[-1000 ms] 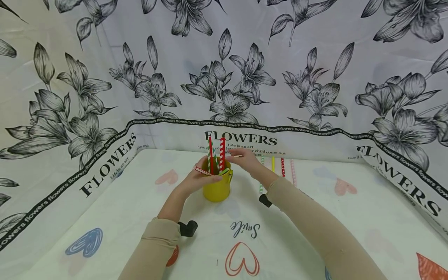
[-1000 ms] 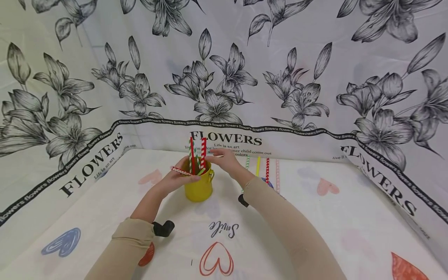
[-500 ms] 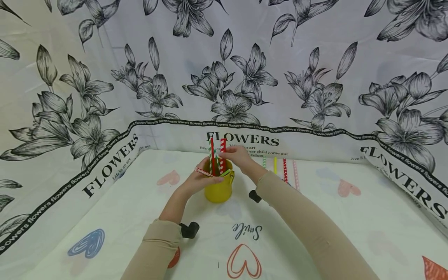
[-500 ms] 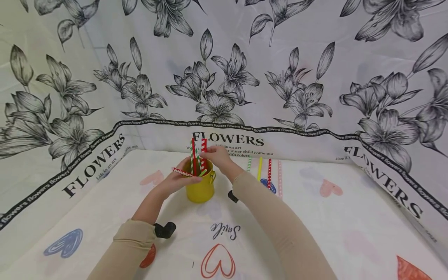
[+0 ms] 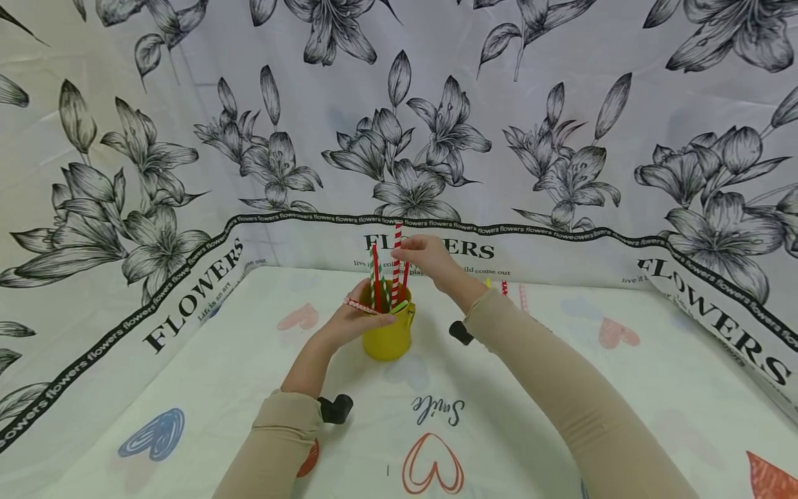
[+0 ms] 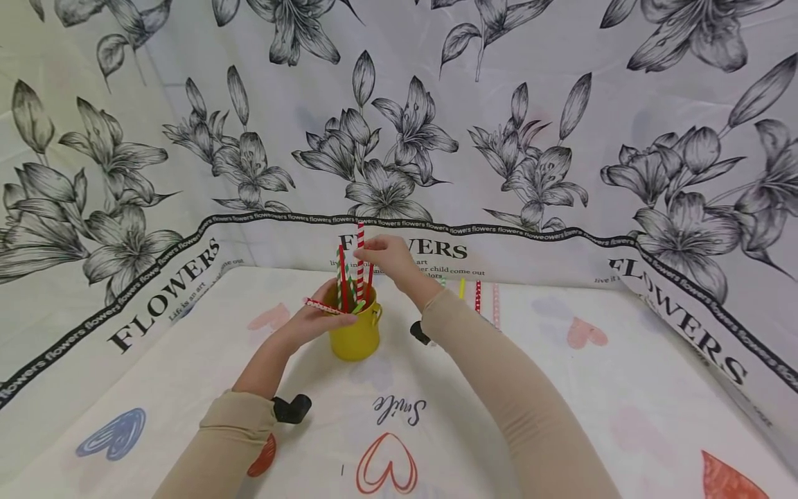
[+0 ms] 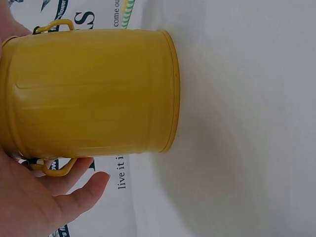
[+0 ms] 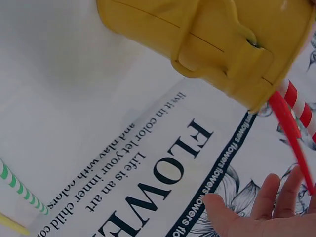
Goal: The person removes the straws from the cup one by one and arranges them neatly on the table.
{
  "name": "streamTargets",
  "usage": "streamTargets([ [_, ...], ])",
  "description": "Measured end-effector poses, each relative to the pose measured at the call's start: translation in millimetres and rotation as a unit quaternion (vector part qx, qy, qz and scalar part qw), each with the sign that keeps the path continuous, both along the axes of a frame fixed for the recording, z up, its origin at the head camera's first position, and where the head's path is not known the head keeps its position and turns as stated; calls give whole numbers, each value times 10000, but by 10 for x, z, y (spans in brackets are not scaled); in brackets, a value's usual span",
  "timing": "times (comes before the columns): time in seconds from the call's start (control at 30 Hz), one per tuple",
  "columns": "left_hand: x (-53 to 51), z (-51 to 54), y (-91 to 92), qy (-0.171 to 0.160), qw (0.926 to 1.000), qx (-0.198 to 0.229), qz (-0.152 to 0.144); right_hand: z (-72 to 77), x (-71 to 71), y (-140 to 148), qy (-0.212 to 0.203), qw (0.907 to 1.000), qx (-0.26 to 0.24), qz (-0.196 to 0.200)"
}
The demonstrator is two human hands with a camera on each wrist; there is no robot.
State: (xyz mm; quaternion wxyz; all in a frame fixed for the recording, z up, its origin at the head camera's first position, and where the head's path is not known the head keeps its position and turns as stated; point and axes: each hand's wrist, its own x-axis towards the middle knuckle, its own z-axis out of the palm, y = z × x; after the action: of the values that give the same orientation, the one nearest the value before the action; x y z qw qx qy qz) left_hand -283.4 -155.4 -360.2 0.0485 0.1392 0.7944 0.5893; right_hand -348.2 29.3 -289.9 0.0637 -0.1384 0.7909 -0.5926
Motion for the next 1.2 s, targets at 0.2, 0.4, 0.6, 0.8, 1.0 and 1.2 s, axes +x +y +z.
streamTargets([
  [0.2,0,12,-12,22,10000,-58,47,136,29,43,192,9996,-186,-9],
  [0.4,-8,-3,-1,23,9999,-133,86,238,75,114,342,9986,-383,-115],
  [0.6,-6,-21,14,-5,9998,-146,101,428,177,265,485,9966,-621,-232],
  [0.8,14,-15,-5,11,9998,-176,137,604,287,448,705,9946,-762,-61],
  [1.0,13,-12,-20,-72,9996,-225,133,653,369,665,993,9907,-921,-151],
  [1.2,0,-9,-13,-77,9995,-293,133,591,396,902,1641,9815,-827,-531],
])
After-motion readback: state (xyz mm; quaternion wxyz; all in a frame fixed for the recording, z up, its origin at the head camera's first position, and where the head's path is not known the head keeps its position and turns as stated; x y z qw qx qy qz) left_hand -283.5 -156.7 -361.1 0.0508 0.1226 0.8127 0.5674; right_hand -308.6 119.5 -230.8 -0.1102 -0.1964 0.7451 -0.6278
